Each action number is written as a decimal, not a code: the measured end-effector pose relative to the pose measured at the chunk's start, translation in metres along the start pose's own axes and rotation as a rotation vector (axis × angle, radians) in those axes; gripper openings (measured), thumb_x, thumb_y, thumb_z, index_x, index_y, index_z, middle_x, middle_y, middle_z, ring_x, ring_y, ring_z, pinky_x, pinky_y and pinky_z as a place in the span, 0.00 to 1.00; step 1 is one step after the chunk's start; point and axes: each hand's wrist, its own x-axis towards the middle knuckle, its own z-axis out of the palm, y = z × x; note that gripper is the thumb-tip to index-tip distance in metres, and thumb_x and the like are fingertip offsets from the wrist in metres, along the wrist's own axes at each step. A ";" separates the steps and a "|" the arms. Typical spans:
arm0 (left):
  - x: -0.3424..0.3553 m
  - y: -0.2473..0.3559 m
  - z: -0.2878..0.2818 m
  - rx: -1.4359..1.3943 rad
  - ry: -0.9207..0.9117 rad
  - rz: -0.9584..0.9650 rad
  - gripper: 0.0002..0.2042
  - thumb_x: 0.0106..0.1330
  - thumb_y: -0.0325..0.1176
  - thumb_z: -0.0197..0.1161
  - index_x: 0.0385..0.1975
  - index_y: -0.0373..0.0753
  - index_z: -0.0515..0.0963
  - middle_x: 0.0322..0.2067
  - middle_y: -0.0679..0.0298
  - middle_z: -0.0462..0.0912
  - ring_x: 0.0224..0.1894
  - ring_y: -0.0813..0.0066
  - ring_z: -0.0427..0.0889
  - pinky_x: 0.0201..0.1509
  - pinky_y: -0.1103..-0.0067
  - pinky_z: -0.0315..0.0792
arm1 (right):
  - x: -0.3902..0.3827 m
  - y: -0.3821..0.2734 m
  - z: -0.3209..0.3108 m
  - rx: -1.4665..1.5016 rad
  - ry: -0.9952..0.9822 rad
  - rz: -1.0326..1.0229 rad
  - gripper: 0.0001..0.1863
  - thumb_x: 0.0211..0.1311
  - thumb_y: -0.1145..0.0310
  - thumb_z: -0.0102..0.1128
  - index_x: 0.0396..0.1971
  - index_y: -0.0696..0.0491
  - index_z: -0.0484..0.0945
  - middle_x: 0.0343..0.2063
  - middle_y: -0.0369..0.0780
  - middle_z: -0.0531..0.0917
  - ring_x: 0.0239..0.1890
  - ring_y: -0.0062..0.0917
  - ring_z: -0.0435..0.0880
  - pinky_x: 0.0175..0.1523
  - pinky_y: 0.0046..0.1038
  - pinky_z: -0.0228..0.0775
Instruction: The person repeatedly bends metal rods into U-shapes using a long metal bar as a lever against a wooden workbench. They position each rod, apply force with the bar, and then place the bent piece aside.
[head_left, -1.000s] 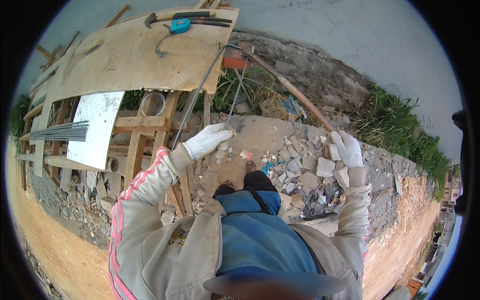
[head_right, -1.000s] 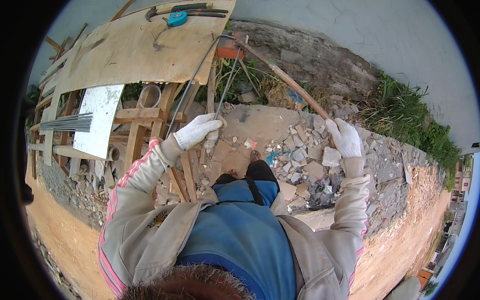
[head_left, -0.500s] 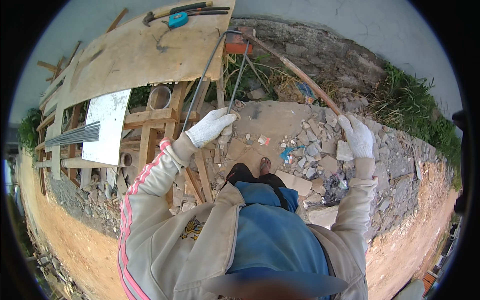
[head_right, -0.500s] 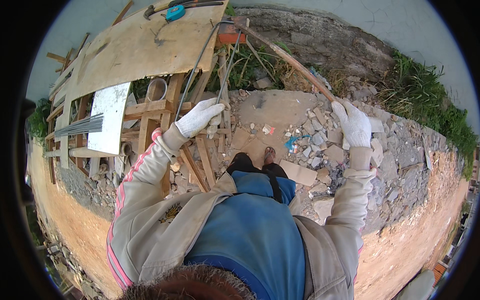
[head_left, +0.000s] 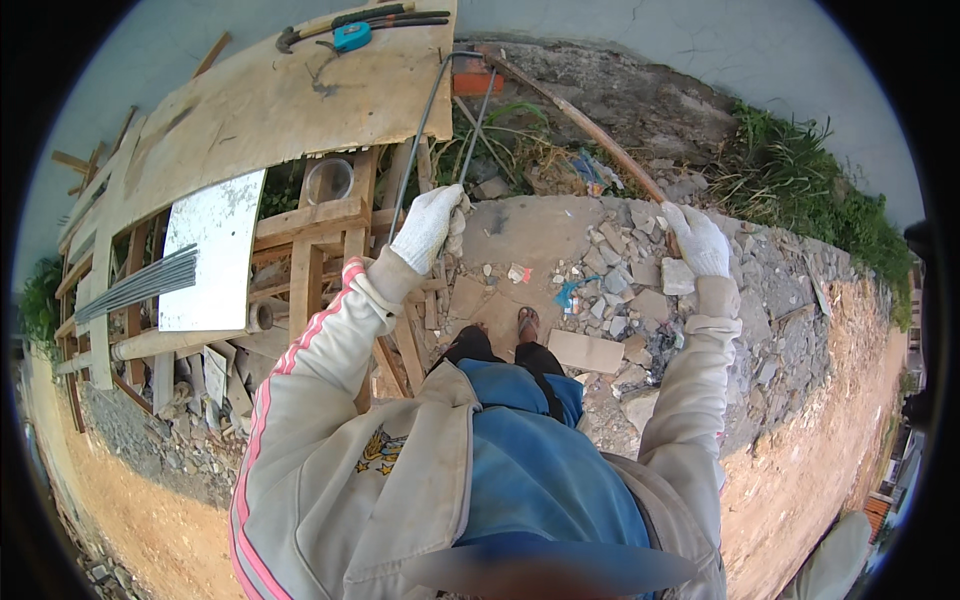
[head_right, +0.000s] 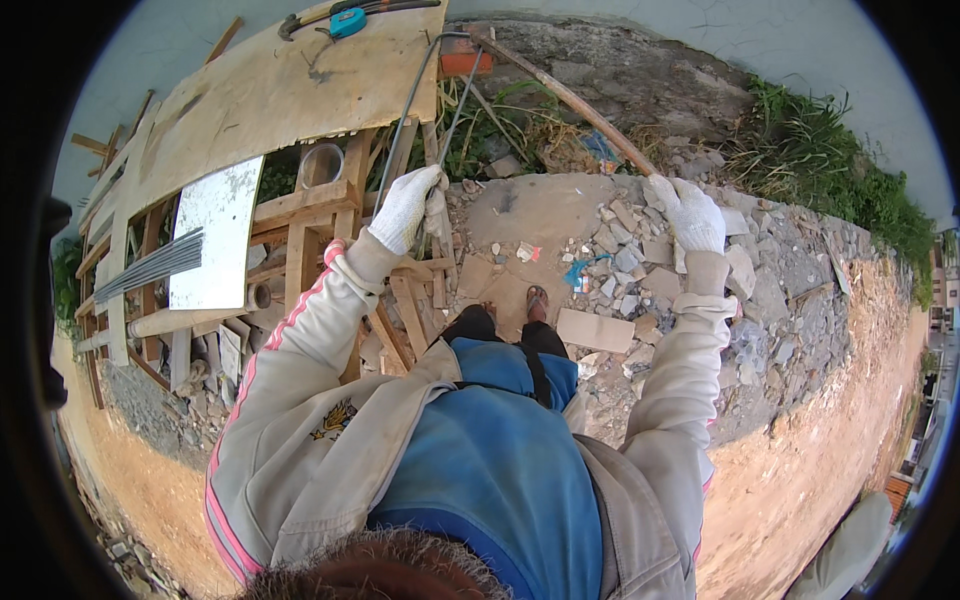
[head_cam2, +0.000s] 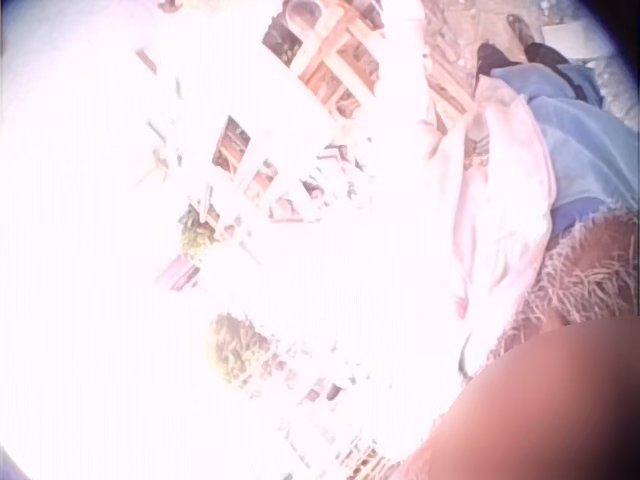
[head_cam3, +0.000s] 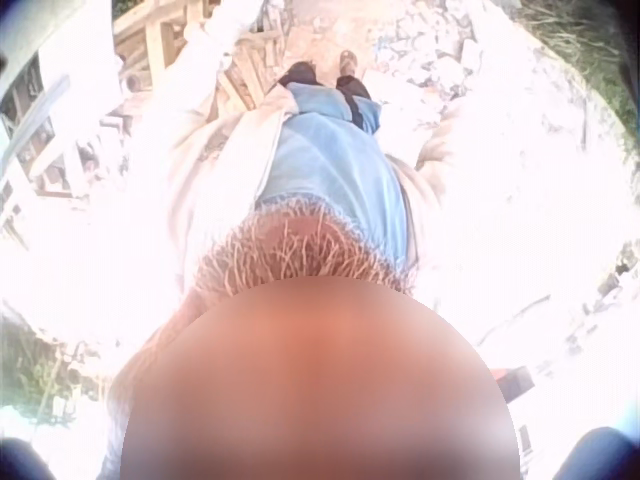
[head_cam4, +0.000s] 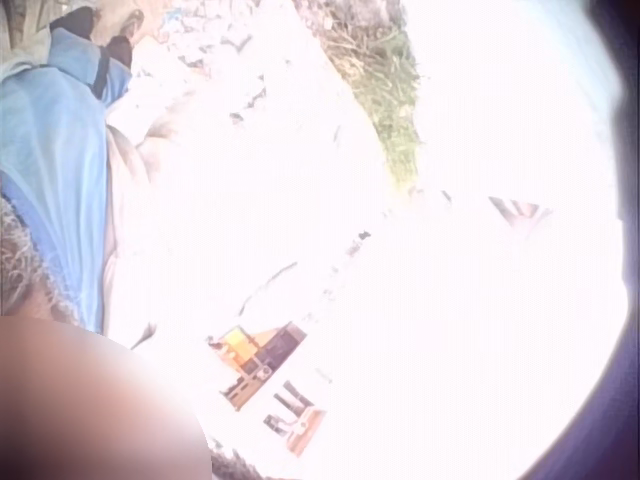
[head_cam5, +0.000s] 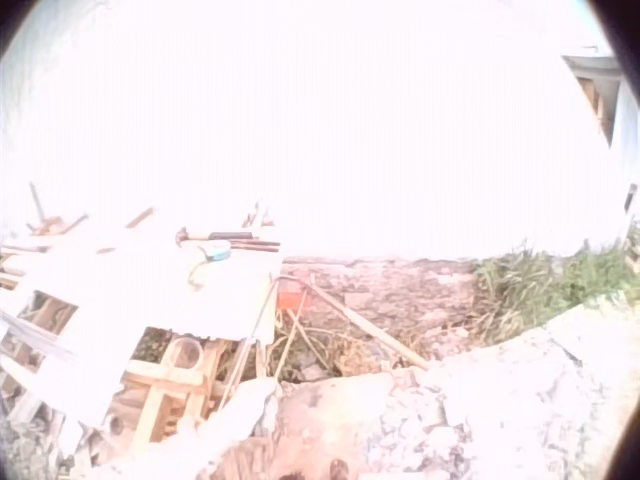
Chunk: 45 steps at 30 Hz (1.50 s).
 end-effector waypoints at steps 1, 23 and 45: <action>0.001 0.001 -0.003 -0.001 0.015 -0.005 0.16 0.81 0.43 0.55 0.35 0.37 0.77 0.15 0.68 0.71 0.12 0.75 0.69 0.17 0.76 0.68 | -0.006 -0.004 0.005 0.000 0.027 0.013 0.36 0.75 0.30 0.47 0.56 0.45 0.87 0.48 0.51 0.89 0.54 0.53 0.86 0.58 0.50 0.76; -0.006 -0.003 -0.016 0.071 -0.040 0.102 0.15 0.80 0.41 0.54 0.37 0.34 0.77 0.19 0.62 0.77 0.15 0.71 0.75 0.20 0.74 0.71 | -0.035 -0.029 0.019 -0.167 0.104 0.095 0.35 0.73 0.28 0.50 0.43 0.49 0.85 0.39 0.52 0.89 0.46 0.54 0.87 0.49 0.51 0.77; 0.037 0.008 0.024 0.280 0.098 0.110 0.20 0.79 0.44 0.56 0.49 0.28 0.81 0.35 0.53 0.87 0.37 0.59 0.86 0.44 0.67 0.78 | 0.055 -0.053 0.007 -0.118 0.221 -0.134 0.18 0.65 0.47 0.67 0.40 0.47 0.82 0.32 0.51 0.87 0.39 0.55 0.86 0.43 0.50 0.77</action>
